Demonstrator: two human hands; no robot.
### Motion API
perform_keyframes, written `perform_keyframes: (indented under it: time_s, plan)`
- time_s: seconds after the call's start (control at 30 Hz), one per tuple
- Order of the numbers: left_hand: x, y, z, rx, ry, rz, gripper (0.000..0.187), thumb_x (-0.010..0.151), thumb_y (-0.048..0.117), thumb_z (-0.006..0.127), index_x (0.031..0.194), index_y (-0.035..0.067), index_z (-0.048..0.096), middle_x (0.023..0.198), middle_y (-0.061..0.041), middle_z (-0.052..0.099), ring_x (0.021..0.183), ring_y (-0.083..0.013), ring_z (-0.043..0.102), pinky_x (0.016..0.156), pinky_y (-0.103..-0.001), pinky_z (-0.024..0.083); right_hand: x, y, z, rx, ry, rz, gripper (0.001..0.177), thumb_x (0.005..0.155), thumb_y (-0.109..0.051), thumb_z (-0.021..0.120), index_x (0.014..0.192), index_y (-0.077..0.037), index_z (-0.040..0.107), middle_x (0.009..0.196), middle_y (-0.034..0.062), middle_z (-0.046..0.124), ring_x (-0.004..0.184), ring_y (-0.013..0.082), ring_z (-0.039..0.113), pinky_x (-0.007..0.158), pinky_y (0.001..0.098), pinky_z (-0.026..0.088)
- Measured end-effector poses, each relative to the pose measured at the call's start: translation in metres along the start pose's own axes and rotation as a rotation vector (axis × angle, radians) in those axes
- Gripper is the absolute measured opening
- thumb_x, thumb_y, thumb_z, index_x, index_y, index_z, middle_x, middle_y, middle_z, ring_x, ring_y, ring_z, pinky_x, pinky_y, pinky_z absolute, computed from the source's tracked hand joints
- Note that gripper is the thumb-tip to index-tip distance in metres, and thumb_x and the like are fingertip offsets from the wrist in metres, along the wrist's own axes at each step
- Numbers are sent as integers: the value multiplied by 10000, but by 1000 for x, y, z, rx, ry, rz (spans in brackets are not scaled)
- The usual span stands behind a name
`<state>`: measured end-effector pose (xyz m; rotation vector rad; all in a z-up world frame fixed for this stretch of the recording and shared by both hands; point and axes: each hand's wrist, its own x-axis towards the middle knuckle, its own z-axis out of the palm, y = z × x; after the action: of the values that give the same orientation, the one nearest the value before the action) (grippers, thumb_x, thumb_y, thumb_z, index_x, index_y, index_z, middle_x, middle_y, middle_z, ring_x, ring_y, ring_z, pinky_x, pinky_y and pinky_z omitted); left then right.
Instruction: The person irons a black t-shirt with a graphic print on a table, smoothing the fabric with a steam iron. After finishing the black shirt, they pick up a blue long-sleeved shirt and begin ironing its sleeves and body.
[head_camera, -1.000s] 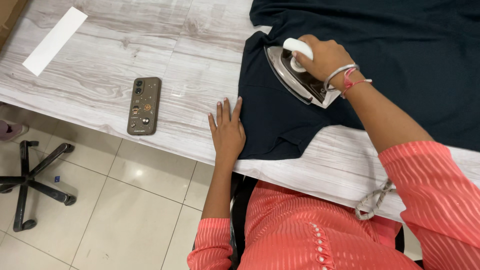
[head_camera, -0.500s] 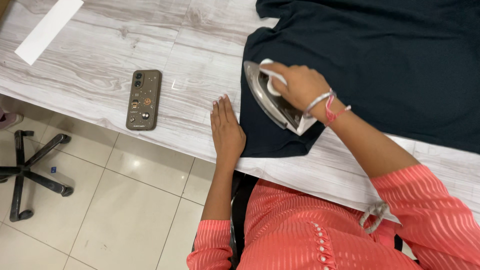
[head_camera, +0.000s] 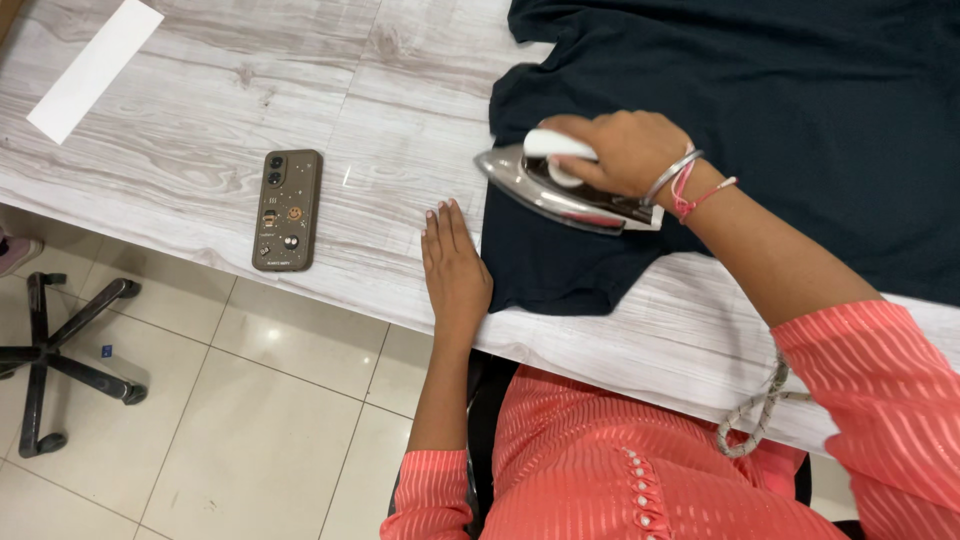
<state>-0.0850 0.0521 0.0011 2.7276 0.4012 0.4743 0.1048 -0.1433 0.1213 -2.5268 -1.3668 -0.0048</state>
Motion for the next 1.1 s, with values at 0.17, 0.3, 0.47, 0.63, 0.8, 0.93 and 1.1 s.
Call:
perform_keyframes:
  time_s: [0.17, 0.3, 0.47, 0.63, 0.8, 0.93, 1.1]
  plan:
    - [0, 7, -9, 60, -9, 55, 650, 926, -20, 537, 1523, 234, 512, 1579, -275, 367, 1487, -452, 309, 1223, -557, 215, 12, 16, 18, 11, 9, 369, 426, 1038, -469, 597, 1316, -153, 667, 841, 156, 751, 679, 323, 733, 587, 428, 579]
    - [0, 8, -16, -24, -16, 58, 574, 898, -30, 526, 1404, 213, 646, 1556, -240, 426, 1481, -441, 335, 1228, -567, 222, 1, 13, 12, 303, 93, 345, 465, 966, -484, 641, 1279, -142, 685, 873, 129, 772, 687, 263, 757, 606, 380, 599]
    - [1, 4, -20, -223, 50, -38, 332, 997, 47, 519, 1270, 92, 702, 1532, -239, 499, 1501, -413, 375, 1265, -551, 250, -37, -27, -9, 213, 35, 179, 441, 984, -510, 595, 1335, -262, 694, 756, 122, 754, 587, 247, 715, 547, 369, 568]
    - [-8, 8, -26, -150, 44, -20, 335, 960, 211, 610, 1238, 50, 703, 1468, -284, 486, 1432, -469, 343, 1177, -584, 232, -29, -34, -17, 111, -38, 275, 456, 997, -520, 557, 1379, -292, 657, 676, 103, 723, 489, 238, 671, 470, 369, 525]
    - [-13, 4, -18, -16, 30, -44, 449, 1016, 108, 507, 1427, -70, 467, 1587, -331, 360, 1532, -505, 251, 1236, -563, 240, -34, -29, -15, -6, -61, 4, 453, 967, -513, 566, 1367, -325, 669, 698, 96, 730, 515, 240, 684, 445, 363, 526]
    - [-16, 4, -13, 38, 47, -58, 581, 1010, 57, 493, 1553, -71, 330, 1621, -358, 251, 1539, -528, 163, 1244, -597, 180, -34, -23, -13, 26, 26, 172, 432, 1002, -518, 567, 1366, -313, 675, 715, 107, 727, 557, 255, 691, 481, 372, 526]
    - [-6, 8, -25, -21, -95, -143, 712, 894, 35, 510, 1552, -68, 258, 1594, -358, 211, 1506, -527, 129, 1214, -616, 145, -49, -37, -9, -6, -53, 55, 463, 992, -525, 542, 1401, -332, 641, 716, 102, 734, 553, 245, 699, 492, 363, 544]
